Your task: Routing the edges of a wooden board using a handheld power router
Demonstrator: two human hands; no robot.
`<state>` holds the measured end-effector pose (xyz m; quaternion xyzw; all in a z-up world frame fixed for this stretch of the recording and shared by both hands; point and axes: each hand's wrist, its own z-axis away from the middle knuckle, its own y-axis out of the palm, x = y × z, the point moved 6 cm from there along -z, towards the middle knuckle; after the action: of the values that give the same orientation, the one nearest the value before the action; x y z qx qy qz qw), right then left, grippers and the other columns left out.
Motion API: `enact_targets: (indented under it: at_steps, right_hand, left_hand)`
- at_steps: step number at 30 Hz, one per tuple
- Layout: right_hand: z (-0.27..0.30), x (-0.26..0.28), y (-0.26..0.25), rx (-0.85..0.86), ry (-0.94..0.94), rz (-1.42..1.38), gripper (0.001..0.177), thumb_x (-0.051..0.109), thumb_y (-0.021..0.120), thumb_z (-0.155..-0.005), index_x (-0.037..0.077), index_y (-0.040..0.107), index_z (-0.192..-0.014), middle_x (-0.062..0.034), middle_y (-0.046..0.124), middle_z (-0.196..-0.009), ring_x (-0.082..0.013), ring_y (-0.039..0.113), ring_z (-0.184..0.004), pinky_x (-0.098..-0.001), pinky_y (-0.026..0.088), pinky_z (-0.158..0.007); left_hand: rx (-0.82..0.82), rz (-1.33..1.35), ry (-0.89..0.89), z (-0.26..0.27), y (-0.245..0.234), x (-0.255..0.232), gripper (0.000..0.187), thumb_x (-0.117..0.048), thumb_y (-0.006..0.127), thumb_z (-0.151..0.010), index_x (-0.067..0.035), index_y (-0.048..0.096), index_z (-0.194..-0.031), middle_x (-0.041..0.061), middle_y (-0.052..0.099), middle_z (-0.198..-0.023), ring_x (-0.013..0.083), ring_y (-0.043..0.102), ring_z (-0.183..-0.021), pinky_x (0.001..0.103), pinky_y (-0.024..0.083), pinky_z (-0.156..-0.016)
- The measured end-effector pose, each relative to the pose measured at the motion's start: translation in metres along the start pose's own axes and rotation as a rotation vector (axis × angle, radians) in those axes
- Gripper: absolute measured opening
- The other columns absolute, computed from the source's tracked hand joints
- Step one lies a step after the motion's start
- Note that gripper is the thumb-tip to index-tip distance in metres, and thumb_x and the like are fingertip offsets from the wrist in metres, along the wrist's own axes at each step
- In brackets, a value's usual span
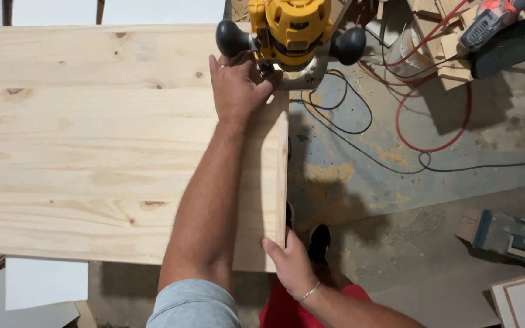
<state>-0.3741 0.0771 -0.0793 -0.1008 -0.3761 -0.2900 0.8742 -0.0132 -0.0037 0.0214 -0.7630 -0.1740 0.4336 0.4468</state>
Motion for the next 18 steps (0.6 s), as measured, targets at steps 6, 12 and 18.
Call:
enact_targets:
  at_steps: [6,12,18]
  right_hand:
    - [0.006,0.013,-0.001,-0.014,0.020,0.047,0.035,0.028,0.074,-0.085,0.004,0.071,-0.110,-0.0070,0.080,-0.110,-0.0138,0.071,-0.100,-0.0312,0.057,-0.089]
    - [0.008,0.019,0.001,-0.031,-0.016,0.015,0.036,0.027,0.075,-0.085,0.005,0.071,-0.113,-0.0075,0.079,-0.116,-0.0164,0.073,-0.106,-0.0318,0.057,-0.095]
    - [0.003,0.009,0.003,-0.060,-0.030,-0.019,0.034,0.024,0.075,-0.084,0.004,0.071,-0.112,-0.0080,0.079,-0.109,-0.0139,0.071,-0.098,-0.0318,0.058,-0.086]
  left_hand:
    - [0.060,0.004,-0.037,0.026,-0.012,-0.011,0.043,-0.061,0.062,-0.086,-0.020,0.077,-0.087,0.003,0.078,-0.094,0.0317,0.061,-0.119,0.062,0.012,-0.124]
    - [-0.002,0.021,0.048,0.043,-0.019,-0.012,0.047,-0.059,0.064,-0.084,-0.014,0.071,-0.070,0.001,0.075,-0.078,0.0316,0.064,-0.105,0.064,0.020,-0.119]
    - [-0.030,0.048,0.070,0.062,-0.022,-0.011,0.044,-0.059,0.063,-0.082,-0.017,0.074,-0.077,0.002,0.074,-0.075,0.0331,0.065,-0.103,0.065,0.020,-0.119]
